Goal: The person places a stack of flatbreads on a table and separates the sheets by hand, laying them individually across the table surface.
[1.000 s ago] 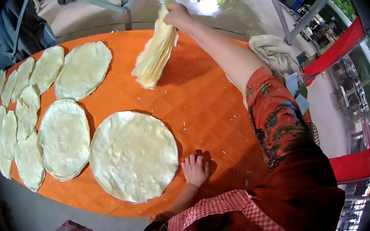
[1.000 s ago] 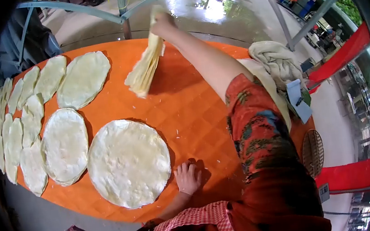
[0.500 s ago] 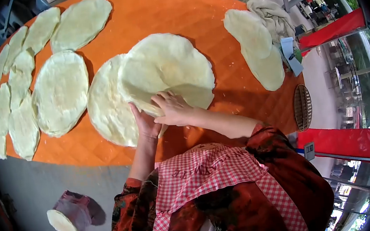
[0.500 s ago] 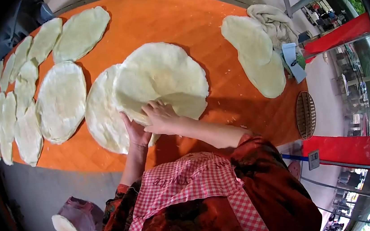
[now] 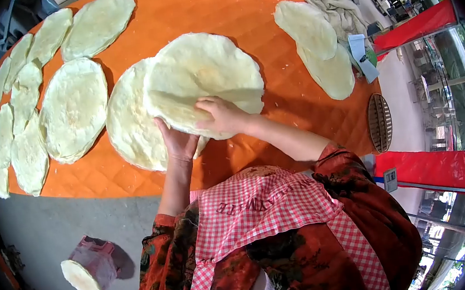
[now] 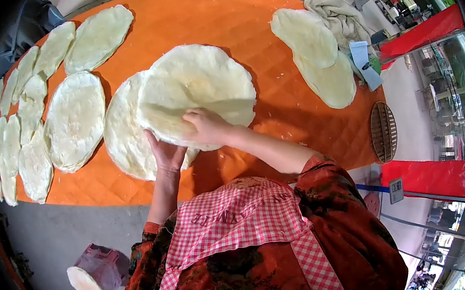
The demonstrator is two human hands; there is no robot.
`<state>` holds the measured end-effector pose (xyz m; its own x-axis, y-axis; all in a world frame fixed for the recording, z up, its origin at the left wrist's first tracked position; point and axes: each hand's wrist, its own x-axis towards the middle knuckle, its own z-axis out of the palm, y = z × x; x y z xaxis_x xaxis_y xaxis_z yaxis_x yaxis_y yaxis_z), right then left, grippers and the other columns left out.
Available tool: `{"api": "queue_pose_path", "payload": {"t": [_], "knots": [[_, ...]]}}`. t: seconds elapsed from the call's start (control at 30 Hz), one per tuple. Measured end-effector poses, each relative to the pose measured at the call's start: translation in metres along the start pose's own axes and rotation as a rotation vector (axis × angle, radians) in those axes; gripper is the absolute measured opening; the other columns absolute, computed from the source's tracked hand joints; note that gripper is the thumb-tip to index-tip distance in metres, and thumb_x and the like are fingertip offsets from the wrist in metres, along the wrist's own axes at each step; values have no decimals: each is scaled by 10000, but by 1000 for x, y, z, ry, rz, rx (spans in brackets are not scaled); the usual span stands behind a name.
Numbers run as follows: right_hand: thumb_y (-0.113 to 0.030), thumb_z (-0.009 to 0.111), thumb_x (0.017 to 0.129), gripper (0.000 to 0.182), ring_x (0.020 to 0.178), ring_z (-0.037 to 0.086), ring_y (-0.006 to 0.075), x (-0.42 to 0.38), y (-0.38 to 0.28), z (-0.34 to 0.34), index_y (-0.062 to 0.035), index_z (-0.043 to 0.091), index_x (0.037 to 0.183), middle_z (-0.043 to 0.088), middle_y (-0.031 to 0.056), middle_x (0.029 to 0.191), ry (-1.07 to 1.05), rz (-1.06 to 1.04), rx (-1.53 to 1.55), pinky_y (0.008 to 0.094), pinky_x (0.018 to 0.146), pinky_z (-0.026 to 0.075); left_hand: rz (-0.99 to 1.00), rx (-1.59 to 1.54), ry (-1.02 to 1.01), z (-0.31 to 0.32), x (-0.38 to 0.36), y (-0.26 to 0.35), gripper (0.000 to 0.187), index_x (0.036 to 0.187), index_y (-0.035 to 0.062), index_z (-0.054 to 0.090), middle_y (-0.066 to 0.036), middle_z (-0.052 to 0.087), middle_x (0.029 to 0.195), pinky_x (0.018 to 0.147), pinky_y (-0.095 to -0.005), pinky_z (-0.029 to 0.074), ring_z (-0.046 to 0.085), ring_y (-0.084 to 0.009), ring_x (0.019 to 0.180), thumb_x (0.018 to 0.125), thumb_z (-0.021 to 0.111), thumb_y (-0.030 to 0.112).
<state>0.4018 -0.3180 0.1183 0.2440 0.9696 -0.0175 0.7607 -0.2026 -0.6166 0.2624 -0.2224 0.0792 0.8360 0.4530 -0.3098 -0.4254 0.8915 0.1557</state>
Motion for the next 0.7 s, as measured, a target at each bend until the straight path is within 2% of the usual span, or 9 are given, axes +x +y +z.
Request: {"api": "queue_pose_path", "payload": {"t": [0.1, 0.2, 0.3, 0.4, 0.43, 0.53, 0.63, 0.67, 0.7], "knots": [[-439, 658, 776, 658, 1213, 471, 349, -3, -8, 3, 5, 512, 1239, 512, 221, 1282, -4, -47, -130, 399, 1022, 378, 14, 30, -2, 0, 2, 1, 850, 1437, 122, 312, -103, 372, 1447, 1075, -460, 322, 367, -306, 1309, 849, 372, 733], [-403, 598, 798, 566, 1113, 539, 348, 0, -12, -3, -2, 541, 1194, 554, 211, 1210, 2, -23, -97, 398, 944, 437, -9, 22, -13, 2, -1, 2, 877, 1433, 100, 311, -114, 371, 1444, 1069, -457, 330, 376, -305, 1305, 838, 385, 740], [-352, 544, 819, 460, 994, 593, 345, 5, -16, -21, -6, 571, 1121, 615, 206, 1059, -66, 55, -8, 411, 863, 470, -42, -93, -103, 5, -9, 4, 723, 1390, 81, 370, -120, 431, 1392, 1043, -450, 361, 431, -294, 1257, 892, 464, 597], [-319, 525, 826, 390, 909, 617, 343, 9, -13, -31, -4, 587, 1047, 637, 204, 915, -130, 121, 104, 424, 810, 478, -43, 53, -12, -14, -4, 2, 481, 1298, 57, 448, -126, 534, 1248, 957, -436, 441, 523, -279, 1134, 893, 557, 293], [-312, 523, 826, 373, 888, 621, 341, 10, -13, -33, -3, 589, 1024, 638, 204, 871, -142, 138, 142, 428, 797, 478, -35, 126, 27, -17, -2, 0, 446, 1267, 40, 467, -126, 548, 1223, 957, -436, 438, 529, -278, 1116, 882, 549, 249], [-216, 526, 851, 269, 902, 611, 374, 8, -26, -31, 22, 579, 964, 639, 200, 958, -183, 175, -18, 464, 785, 483, -10, 307, 152, -29, 10, -4, 344, 1161, -21, 516, -141, 582, 1127, 945, -425, 438, 545, -274, 1055, 850, 555, 120], [-149, 499, 840, 179, 904, 611, 378, -4, -30, 12, -12, 595, 907, 640, 203, 946, 106, 51, -110, 486, 766, 485, -13, 289, 177, -44, 15, -3, 345, 1183, 12, 514, -111, 568, 1130, 880, -429, 479, 552, -241, 1046, 839, 540, 30], [-132, 493, 833, 184, 941, 604, 379, -7, -34, 15, -18, 602, 927, 630, 214, 986, 95, 54, -162, 492, 779, 484, 0, 856, 142, -55, 12, 2, 328, 1178, -7, 521, -121, 563, 1131, 885, -439, 475, 545, -245, 1052, 852, 527, 37], [-116, 487, 827, 195, 979, 597, 380, -3, -36, 18, -23, 610, 946, 621, 225, 1026, 95, 76, -224, 497, 792, 483, -20, 694, 200, -60, 14, 4, 321, 1179, -37, 523, -140, 554, 1134, 888, -455, 470, 536, -259, 1065, 871, 506, 52]]}}
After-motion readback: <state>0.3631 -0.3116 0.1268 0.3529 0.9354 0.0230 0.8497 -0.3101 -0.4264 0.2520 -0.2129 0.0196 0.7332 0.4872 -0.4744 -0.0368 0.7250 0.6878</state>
